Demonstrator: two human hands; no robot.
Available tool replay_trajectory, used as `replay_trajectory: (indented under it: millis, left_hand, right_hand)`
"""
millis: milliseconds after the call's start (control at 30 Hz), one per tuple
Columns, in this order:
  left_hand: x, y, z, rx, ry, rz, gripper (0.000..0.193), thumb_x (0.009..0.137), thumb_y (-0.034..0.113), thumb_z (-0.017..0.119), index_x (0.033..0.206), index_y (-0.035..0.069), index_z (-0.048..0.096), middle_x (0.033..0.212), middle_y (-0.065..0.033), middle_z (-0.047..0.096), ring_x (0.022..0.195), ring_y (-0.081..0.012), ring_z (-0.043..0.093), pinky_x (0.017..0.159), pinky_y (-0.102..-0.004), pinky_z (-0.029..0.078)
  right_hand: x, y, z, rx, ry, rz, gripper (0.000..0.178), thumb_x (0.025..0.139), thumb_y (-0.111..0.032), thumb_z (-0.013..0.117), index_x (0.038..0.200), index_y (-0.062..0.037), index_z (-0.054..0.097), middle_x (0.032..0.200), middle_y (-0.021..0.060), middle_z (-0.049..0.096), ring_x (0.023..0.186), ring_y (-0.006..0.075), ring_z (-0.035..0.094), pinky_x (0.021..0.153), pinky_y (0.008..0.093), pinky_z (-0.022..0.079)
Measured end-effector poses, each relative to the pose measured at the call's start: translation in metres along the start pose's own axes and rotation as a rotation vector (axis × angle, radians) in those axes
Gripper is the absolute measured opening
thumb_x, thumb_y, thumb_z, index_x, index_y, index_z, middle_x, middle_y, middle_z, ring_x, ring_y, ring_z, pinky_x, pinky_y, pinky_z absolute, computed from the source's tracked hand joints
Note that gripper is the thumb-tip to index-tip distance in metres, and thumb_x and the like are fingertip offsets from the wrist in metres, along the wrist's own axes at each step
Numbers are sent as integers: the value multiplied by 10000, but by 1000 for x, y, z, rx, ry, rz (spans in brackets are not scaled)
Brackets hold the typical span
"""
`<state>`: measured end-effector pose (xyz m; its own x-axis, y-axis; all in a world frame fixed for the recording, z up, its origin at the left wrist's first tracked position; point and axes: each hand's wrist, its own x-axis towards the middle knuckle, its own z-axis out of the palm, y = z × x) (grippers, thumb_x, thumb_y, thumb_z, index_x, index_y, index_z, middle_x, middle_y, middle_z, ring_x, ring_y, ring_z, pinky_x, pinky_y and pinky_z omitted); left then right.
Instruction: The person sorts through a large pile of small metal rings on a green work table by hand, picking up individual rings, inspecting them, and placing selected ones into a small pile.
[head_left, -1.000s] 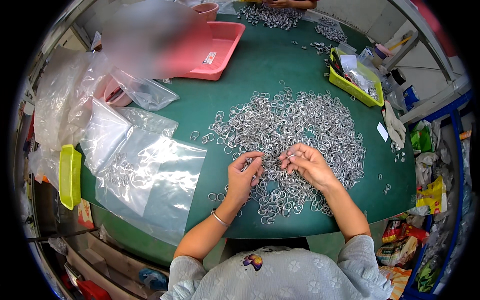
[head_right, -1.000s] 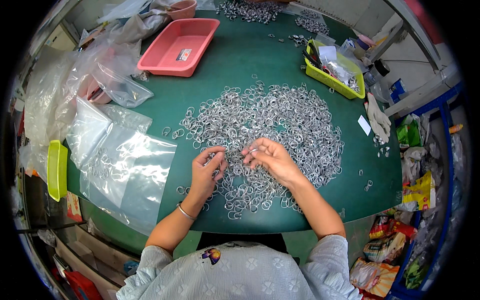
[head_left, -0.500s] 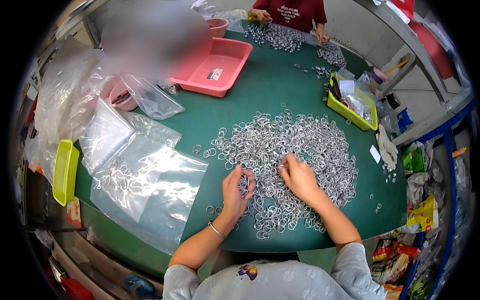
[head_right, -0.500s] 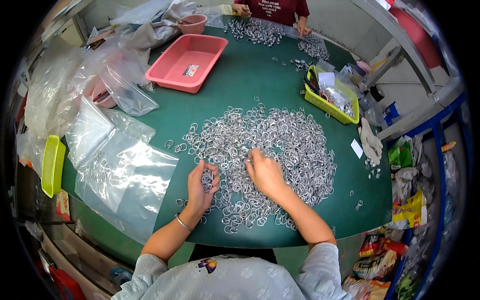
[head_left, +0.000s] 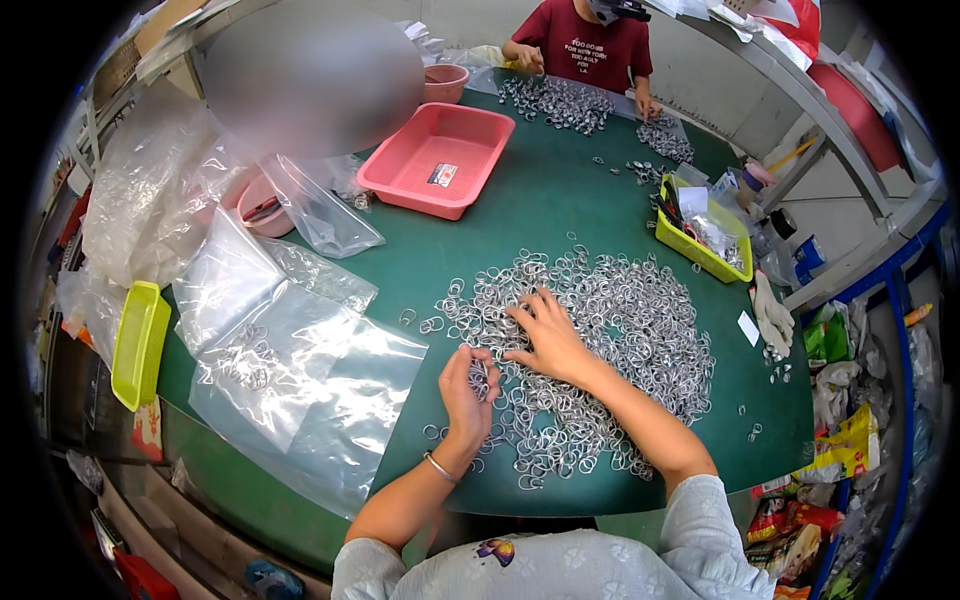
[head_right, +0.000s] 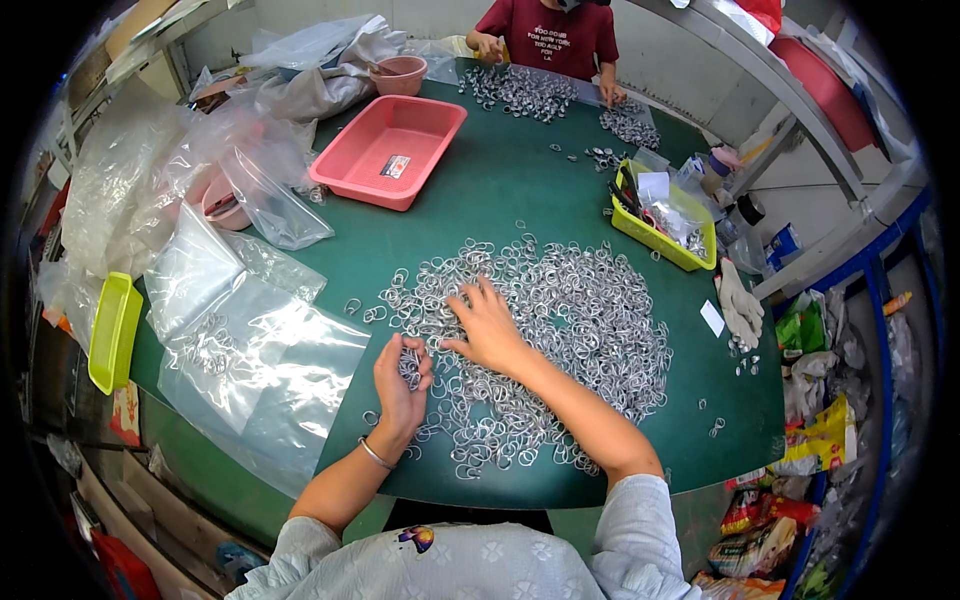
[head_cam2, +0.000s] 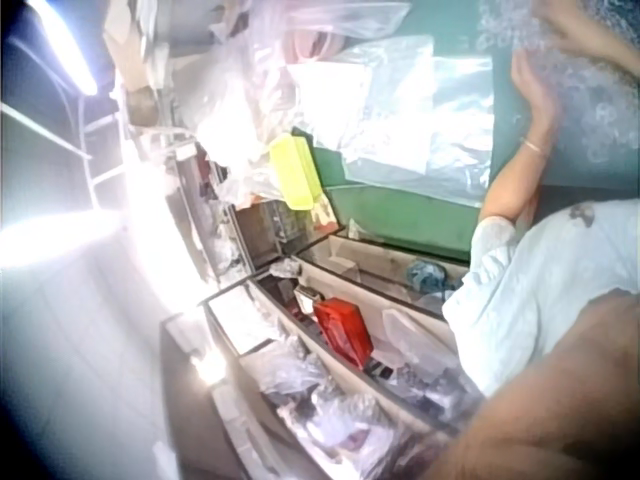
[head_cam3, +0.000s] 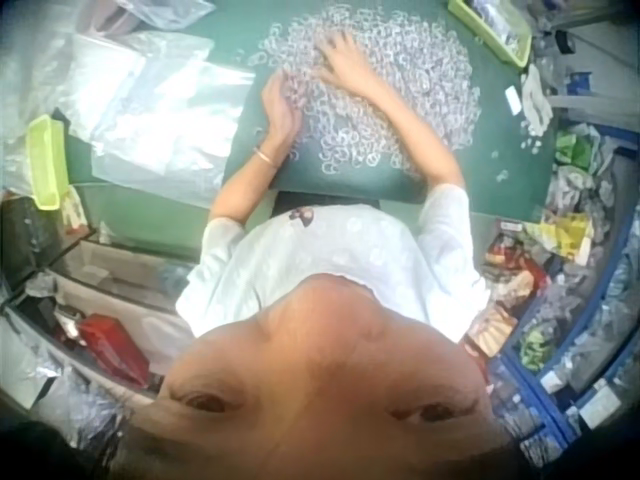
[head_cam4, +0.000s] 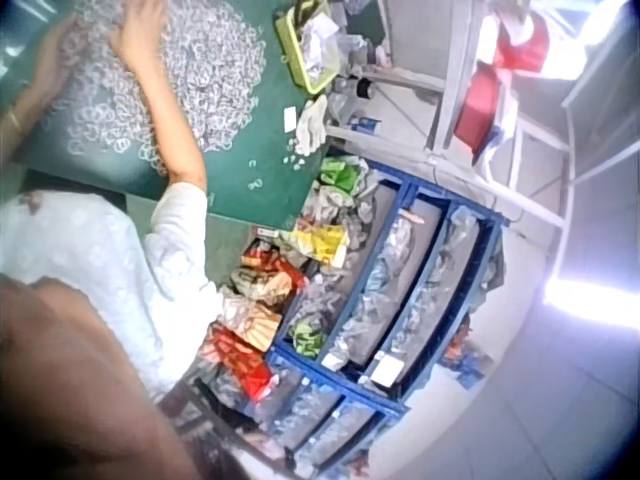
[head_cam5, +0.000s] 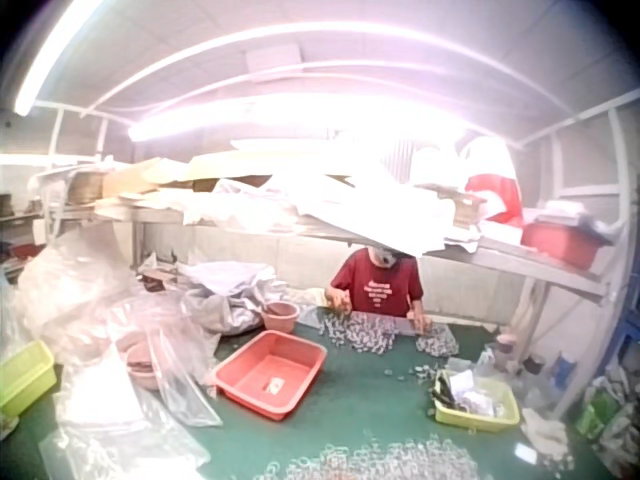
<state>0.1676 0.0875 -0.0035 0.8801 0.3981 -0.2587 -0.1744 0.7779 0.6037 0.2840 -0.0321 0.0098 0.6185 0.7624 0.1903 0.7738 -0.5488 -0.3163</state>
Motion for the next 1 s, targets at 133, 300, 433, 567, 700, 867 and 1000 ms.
replay_trajectory:
  millis: [133, 300, 433, 567, 700, 867, 1000]
  left_hand:
    - [0, -1, 0, 25, 14, 17, 253, 952, 266, 435, 847, 45, 499, 763, -54, 492, 553, -110, 449, 398, -204, 323]
    - [0, 0, 4, 1, 27, 31, 250, 950, 236, 446, 833, 29, 527, 740, -45, 508, 555, -109, 476, 392, -202, 318]
    - [-3, 3, 5, 0, 59, 55, 245, 949, 242, 449, 841, 35, 525, 735, -42, 509, 575, -107, 487, 403, -202, 320]
    - [2, 8, -1, -24, 102, 145, 230, 953, 244, 440, 921, 33, 526, 777, -40, 513, 595, -103, 493, 410, -201, 324]
    - [5, 12, -6, -44, 119, 189, 255, 958, 243, 428, 1049, 30, 533, 851, -36, 515, 626, -99, 500, 423, -196, 334]
    - [14, 17, 0, -5, 127, 147, 261, 947, 263, 453, 1041, 32, 534, 880, -38, 527, 680, -112, 516, 449, -201, 347]
    - [16, 19, -8, -51, 164, 160, 234, 938, 257, 467, 993, 41, 537, 861, -31, 514, 691, -118, 506, 456, -211, 338]
  right_hand:
    - [-17, -5, -8, 59, 99, -44, 409, 710, -142, 698, 1074, -52, 533, 1069, 135, 502, 1188, 348, 381, 904, 475, 372]
    - [-41, -11, -11, 143, 150, -92, 272, 724, 7, 631, 984, -20, 554, 939, 138, 548, 1043, 336, 493, 861, 397, 428]
    - [-59, -15, -19, 218, 107, -180, 153, 739, 11, 606, 889, -13, 582, 888, 125, 550, 907, 308, 539, 800, 386, 436]
    - [-70, -22, -43, 398, -92, -136, 108, 767, -33, 612, 869, -12, 587, 868, 108, 567, 845, 292, 556, 790, 369, 437]
    - [-47, -15, -49, 369, 77, -15, 145, 763, -65, 643, 895, -12, 615, 971, 102, 616, 924, 268, 572, 875, 353, 418]
    - [8, -7, -20, 222, 48, -29, 572, 727, -319, 712, 1221, -113, 511, 1303, 146, 411, 1231, 348, 341, 1028, 451, 265]
    - [3, -16, 5, 23, -83, -149, 515, 732, -328, 704, 1178, -134, 537, 1274, 120, 434, 1226, 325, 350, 988, 490, 286]
